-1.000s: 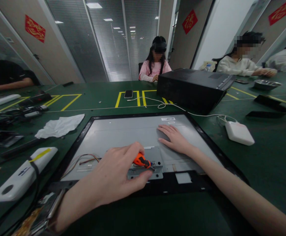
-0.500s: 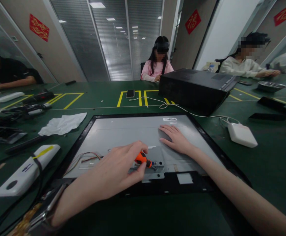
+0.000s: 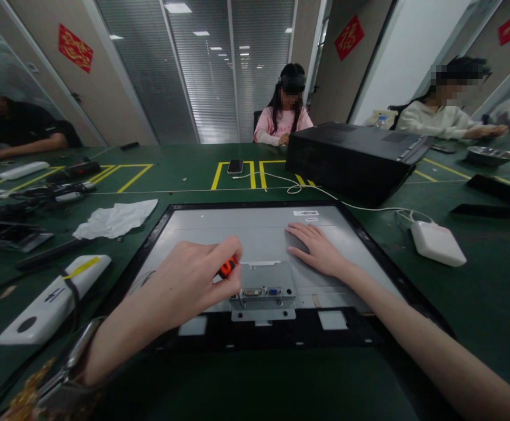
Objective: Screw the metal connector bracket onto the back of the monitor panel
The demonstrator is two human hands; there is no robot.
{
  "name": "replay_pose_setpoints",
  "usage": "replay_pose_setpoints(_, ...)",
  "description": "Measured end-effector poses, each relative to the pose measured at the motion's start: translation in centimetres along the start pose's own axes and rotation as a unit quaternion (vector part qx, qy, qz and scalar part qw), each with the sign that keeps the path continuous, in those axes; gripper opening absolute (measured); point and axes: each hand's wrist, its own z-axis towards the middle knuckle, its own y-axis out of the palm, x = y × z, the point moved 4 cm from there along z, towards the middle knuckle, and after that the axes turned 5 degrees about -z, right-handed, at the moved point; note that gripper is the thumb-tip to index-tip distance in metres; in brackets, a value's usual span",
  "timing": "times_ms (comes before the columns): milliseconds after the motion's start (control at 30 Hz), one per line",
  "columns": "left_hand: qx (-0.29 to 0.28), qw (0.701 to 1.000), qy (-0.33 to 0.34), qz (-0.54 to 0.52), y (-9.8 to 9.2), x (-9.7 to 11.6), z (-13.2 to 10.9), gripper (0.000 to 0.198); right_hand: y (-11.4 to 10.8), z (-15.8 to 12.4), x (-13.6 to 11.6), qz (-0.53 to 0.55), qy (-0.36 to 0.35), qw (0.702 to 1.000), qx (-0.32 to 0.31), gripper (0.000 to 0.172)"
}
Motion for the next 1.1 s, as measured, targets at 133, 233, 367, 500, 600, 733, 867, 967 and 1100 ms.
replay_pose_setpoints(133, 0.006, 0.999, 0.007, 0.045, 0.26, 0.06, 0.17, 0.012, -0.03, -0.01, -0.01, 0.001, 0.001, 1.0, -0.001, 0.052)
replay_pose_setpoints(233, 0.0, 0.999, 0.011, 0.049, 0.42, 0.12, 0.32, 0.012, -0.06, 0.02, -0.05, 0.001, 0.0, 1.0, -0.002, 0.052)
replay_pose_setpoints(367, 0.001, 0.998, 0.018, 0.055, 0.56, 0.26, 0.37, 0.013, -0.11, 0.05, -0.06, 0.002, 0.0, 1.0, -0.002, 0.052)
replay_pose_setpoints(500, 0.006, 0.996, 0.01, 0.089, 0.39, 0.2, 0.12, 0.017, -0.1, 0.04, -0.04, 0.002, -0.001, 1.0, 0.0, 0.053)
replay_pose_setpoints(600, 0.001, 0.993, 0.004, 0.116, 0.1, 0.04, -0.1, 0.03, -0.02, 0.04, -0.01, 0.003, 0.0, 1.0, 0.001, 0.053)
replay_pose_setpoints(733, 0.008, 0.992, -0.005, 0.129, -0.29, -0.06, -0.19, 0.046, 0.15, 0.07, 0.08, 0.001, 0.002, 1.0, 0.001, 0.053)
replay_pose_setpoints(867, 0.001, 0.995, -0.004, 0.101, -0.3, 0.34, -0.11, 0.04, 0.27, 0.05, 0.18, -0.002, 0.001, 1.0, 0.001, 0.053)
replay_pose_setpoints(967, -0.034, 0.998, -0.018, 0.056, -0.15, 0.67, -0.03, 0.032, 0.31, 0.03, 0.24, -0.003, -0.002, 1.0, -0.001, 0.054)
replay_pose_setpoints(1100, -0.059, 0.998, -0.034, -0.017, -0.39, 0.91, 0.03, 0.024, 0.34, 0.03, 0.29, -0.002, -0.004, 1.0, 0.0, 0.054)
